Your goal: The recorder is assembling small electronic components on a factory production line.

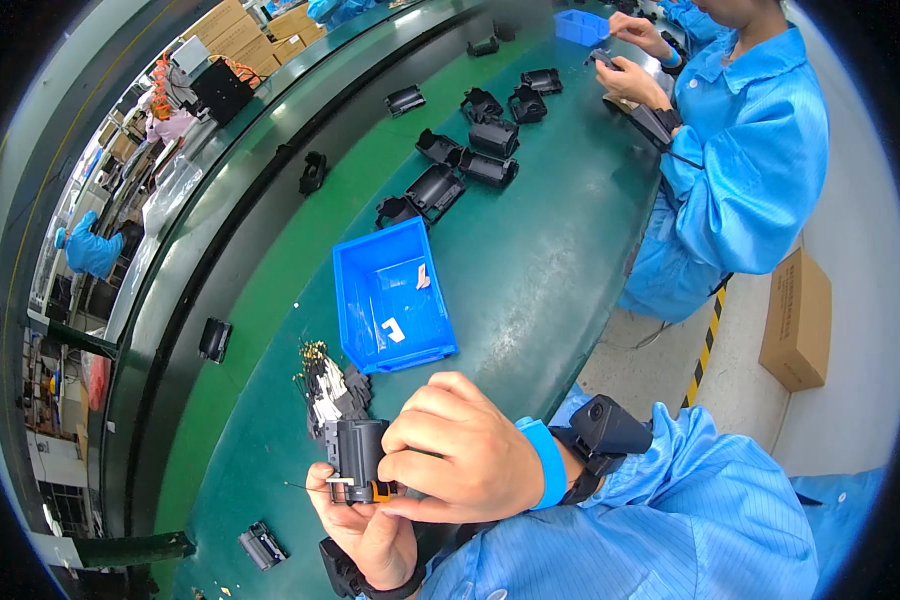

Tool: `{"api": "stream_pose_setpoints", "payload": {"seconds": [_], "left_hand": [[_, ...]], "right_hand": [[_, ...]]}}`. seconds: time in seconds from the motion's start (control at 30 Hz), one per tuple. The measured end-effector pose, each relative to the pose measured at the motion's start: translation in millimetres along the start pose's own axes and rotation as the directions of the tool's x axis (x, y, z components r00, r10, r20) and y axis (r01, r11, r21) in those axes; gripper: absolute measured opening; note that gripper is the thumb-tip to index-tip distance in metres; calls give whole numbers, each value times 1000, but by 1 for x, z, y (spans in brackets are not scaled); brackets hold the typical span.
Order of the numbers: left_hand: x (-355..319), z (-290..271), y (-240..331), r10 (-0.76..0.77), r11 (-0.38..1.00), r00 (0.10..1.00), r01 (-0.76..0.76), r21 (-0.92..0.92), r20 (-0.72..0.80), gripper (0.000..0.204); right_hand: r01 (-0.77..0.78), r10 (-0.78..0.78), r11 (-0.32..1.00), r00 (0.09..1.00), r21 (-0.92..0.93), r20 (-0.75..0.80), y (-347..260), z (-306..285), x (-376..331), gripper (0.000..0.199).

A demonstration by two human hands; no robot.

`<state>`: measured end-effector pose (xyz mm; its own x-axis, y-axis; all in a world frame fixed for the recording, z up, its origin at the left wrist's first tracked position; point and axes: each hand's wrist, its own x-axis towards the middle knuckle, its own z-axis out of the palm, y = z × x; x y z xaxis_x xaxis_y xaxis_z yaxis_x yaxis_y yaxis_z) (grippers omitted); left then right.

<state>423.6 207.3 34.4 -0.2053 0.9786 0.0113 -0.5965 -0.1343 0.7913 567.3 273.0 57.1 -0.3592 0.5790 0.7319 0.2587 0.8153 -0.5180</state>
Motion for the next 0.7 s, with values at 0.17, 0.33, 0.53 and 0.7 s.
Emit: {"api": "stream_pose_setpoints", "payload": {"seconds": [0.17,0.33,0.53,0.7], "left_hand": [[-1,4,2,-23,999,999,24,34,-30,66],[0,1,1,-31,997,999,34,63,-37,64],[-2,-6,-3,-88,995,995,90,33,-42,63],[-2,-6,0,-130,991,991,131,11,-25,63]], "right_hand": [[-28,28,999,1000,-18,-14,-3,-4,-1,25],[-100,100,991,995,86,11,-3,-7,2,16],[-186,168,966,979,177,112,2,-11,0,14],[-231,203,935,970,267,131,6,-8,-2,9]]}}
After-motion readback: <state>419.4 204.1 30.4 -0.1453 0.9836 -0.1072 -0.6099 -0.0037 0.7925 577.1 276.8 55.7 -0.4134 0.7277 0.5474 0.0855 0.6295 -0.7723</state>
